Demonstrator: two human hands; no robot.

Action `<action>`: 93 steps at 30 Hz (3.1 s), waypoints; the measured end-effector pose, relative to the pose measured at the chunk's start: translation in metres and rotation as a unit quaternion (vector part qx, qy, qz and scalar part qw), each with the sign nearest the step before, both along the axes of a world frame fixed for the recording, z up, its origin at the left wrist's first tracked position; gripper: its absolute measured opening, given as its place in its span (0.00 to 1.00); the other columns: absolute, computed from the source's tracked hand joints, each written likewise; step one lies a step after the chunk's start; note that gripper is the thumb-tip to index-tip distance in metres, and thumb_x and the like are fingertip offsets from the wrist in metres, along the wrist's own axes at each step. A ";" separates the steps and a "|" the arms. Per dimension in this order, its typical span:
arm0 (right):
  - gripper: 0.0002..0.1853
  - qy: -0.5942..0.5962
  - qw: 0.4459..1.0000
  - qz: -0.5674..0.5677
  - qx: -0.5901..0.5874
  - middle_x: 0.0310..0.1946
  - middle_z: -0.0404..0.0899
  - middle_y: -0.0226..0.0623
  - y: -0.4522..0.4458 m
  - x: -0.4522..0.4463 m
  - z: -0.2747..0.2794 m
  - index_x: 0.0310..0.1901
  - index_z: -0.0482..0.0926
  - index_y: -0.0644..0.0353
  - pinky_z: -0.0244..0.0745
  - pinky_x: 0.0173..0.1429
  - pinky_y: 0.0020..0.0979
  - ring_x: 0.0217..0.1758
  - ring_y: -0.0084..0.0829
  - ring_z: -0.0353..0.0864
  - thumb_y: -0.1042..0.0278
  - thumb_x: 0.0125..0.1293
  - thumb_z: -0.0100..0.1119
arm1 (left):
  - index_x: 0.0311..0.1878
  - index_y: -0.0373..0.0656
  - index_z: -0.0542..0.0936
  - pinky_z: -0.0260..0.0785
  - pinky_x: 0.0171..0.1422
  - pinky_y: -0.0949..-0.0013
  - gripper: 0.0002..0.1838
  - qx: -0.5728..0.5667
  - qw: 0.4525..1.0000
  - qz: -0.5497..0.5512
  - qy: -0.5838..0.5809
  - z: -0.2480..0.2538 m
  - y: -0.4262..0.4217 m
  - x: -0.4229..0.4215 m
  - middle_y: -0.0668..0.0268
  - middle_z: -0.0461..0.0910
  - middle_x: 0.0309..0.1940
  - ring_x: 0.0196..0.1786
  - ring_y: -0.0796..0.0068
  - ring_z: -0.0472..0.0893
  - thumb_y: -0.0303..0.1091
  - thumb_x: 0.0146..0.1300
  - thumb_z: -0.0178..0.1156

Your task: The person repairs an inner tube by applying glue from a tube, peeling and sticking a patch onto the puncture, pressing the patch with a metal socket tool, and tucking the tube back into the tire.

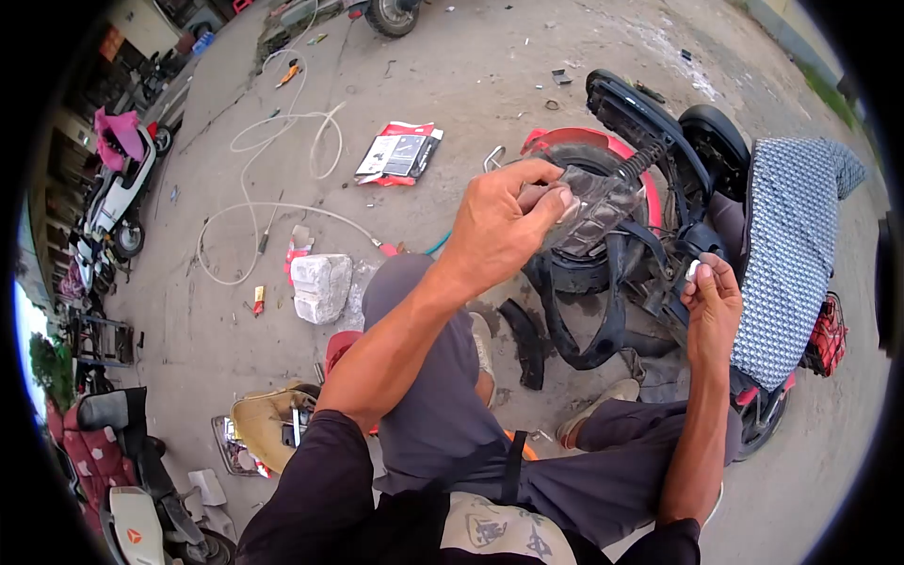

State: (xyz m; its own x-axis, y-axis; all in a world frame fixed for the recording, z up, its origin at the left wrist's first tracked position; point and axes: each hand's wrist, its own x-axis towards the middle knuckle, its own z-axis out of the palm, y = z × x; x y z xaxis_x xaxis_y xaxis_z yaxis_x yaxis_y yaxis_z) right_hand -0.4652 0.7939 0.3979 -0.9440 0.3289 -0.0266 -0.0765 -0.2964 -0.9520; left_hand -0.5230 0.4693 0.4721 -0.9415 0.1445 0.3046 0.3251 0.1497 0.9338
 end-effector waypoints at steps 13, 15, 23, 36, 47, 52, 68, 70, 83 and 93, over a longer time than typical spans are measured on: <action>0.09 0.017 0.993 0.078 0.089 0.29 0.69 0.20 0.018 -0.011 -0.014 0.49 0.79 0.56 0.52 0.31 0.20 0.27 0.12 0.59 0.60 0.82 0.60 | 0.51 0.32 0.85 0.75 0.38 0.68 0.16 -0.301 0.777 0.466 -0.299 -0.009 -0.331 0.290 0.63 0.85 0.29 0.33 0.76 0.82 0.37 0.68 0.68; 0.08 0.012 0.992 0.089 0.092 0.29 0.68 0.19 0.012 -0.014 -0.016 0.50 0.78 0.56 0.51 0.30 0.20 0.26 0.11 0.57 0.61 0.82 0.60 | 0.53 0.33 0.84 0.77 0.45 0.60 0.18 -0.334 0.735 0.462 -0.366 -0.046 -0.369 0.338 0.57 0.87 0.31 0.36 0.63 0.87 0.37 0.67 0.67; 0.25 -0.047 0.996 0.036 0.069 0.30 0.66 0.17 -0.017 -0.016 -0.015 0.76 0.71 0.62 0.56 0.32 0.19 0.29 0.10 0.58 0.63 0.83 0.57 | 0.73 0.42 0.73 0.72 0.69 0.49 0.33 -0.515 0.646 0.488 -0.282 -0.139 -0.425 0.398 0.51 0.78 0.65 0.66 0.47 0.79 0.32 0.63 0.69; 0.12 -0.105 0.901 0.393 0.153 0.25 0.74 0.17 -0.058 0.022 -0.004 0.51 0.85 0.60 0.56 0.25 0.15 0.22 0.08 0.65 0.63 0.72 0.70 | 0.58 0.39 0.77 0.70 0.67 0.49 0.27 -0.193 0.919 0.069 0.338 -0.019 -0.064 0.090 0.53 0.75 0.59 0.62 0.47 0.78 0.28 0.53 0.74; 0.10 -0.161 0.843 0.512 -0.030 0.28 0.68 0.32 -0.080 0.092 0.035 0.44 0.75 0.52 0.67 0.37 0.31 0.29 0.29 0.69 0.68 0.69 0.69 | 0.36 0.41 0.80 0.68 0.47 0.50 0.20 -0.095 0.928 -0.095 0.347 -0.101 0.087 0.060 0.58 0.79 0.35 0.42 0.54 0.78 0.48 0.51 0.70; 0.10 -0.156 0.819 0.538 -0.120 0.27 0.71 0.30 -0.080 0.090 0.030 0.44 0.75 0.55 0.65 0.34 0.29 0.25 0.25 0.67 0.63 0.73 0.68 | 0.38 0.38 0.80 0.71 0.49 0.49 0.19 -0.138 0.942 -0.236 0.197 -0.093 0.062 0.061 0.56 0.79 0.32 0.39 0.53 0.80 0.47 0.61 0.64; 0.53 -0.023 0.785 0.404 0.469 0.34 0.83 0.44 -0.092 0.094 -0.008 0.84 0.39 0.68 0.78 0.41 0.46 0.35 0.49 0.85 0.74 0.68 0.66 | 0.62 0.36 0.81 0.71 0.67 0.62 0.47 0.293 0.739 -0.279 -0.539 -0.142 0.083 0.076 0.57 0.87 0.51 0.58 0.66 0.83 0.74 0.79 0.31; 0.56 -0.026 0.780 0.425 0.458 0.34 0.83 0.51 -0.099 0.102 -0.030 0.84 0.31 0.66 0.77 0.41 0.50 0.37 0.56 0.84 0.72 0.69 0.66 | 0.62 0.34 0.81 0.71 0.67 0.60 0.45 0.313 0.725 -0.243 -0.564 -0.131 0.080 0.073 0.54 0.87 0.53 0.56 0.64 0.83 0.68 0.82 0.30; 0.28 -0.056 0.692 0.485 0.532 0.37 0.85 0.53 -0.088 0.096 -0.019 0.66 0.65 0.69 0.79 0.45 0.53 0.43 0.57 0.86 0.66 0.71 0.64 | 0.49 0.32 0.84 0.76 0.51 0.68 0.20 0.092 0.766 -0.220 -0.597 -0.165 0.071 0.083 0.58 0.85 0.42 0.44 0.70 0.84 0.40 0.80 0.50; 0.09 0.138 0.691 0.491 0.513 0.35 0.85 0.45 -0.098 0.112 -0.081 0.45 0.82 0.61 0.78 0.44 0.52 0.44 0.52 0.87 0.70 0.64 0.65 | 0.54 0.35 0.84 0.74 0.50 0.68 0.18 -0.103 0.772 -0.327 -0.536 -0.173 0.080 0.083 0.62 0.85 0.42 0.45 0.73 0.82 0.40 0.80 0.52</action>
State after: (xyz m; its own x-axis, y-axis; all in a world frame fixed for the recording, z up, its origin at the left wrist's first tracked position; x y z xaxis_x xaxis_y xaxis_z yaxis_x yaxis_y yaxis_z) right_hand -0.3529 0.6959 0.3166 -0.6473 -0.7617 -0.0288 -0.5390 0.4841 -0.6893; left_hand -0.4398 0.5488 0.2989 -0.3423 0.6360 -0.6916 -0.5487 0.4622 0.6967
